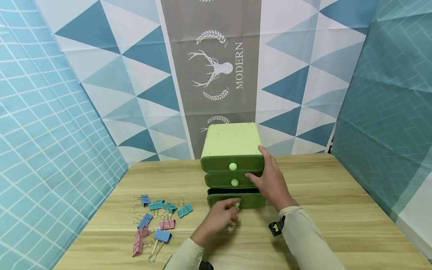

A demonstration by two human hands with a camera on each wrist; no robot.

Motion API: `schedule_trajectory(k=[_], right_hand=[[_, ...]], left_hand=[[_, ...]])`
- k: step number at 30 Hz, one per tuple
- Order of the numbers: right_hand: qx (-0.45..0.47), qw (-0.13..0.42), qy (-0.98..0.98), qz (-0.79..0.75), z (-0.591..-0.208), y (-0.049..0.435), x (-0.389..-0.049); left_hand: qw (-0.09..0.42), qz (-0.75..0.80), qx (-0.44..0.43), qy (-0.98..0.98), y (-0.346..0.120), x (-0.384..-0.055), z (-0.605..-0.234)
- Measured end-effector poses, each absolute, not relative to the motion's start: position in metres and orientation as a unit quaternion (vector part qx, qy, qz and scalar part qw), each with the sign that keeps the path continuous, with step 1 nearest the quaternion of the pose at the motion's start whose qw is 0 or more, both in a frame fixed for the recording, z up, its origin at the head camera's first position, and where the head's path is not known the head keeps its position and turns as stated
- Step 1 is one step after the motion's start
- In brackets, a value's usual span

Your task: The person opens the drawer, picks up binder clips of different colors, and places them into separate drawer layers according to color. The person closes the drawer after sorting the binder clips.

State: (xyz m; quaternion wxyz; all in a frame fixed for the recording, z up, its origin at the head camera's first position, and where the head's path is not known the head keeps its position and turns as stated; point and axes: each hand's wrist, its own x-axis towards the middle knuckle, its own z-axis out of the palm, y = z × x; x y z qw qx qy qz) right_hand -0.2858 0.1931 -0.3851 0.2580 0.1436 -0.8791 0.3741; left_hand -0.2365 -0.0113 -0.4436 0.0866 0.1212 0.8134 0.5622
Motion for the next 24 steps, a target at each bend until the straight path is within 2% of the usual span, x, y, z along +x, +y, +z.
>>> schedule_trajectory(k=[17, 24], right_hand=[[0.14, 0.251, -0.88, 0.378, -0.387, 0.193, -0.286], [0.134, 0.248, -0.882, 0.377, -0.387, 0.192, -0.284]], left_hand=[[0.078, 0.468, 0.178, 0.862, -0.019, -0.222, -0.434], [0.051, 0.399, 0.208, 0.892, -0.02, -0.215, -0.429]])
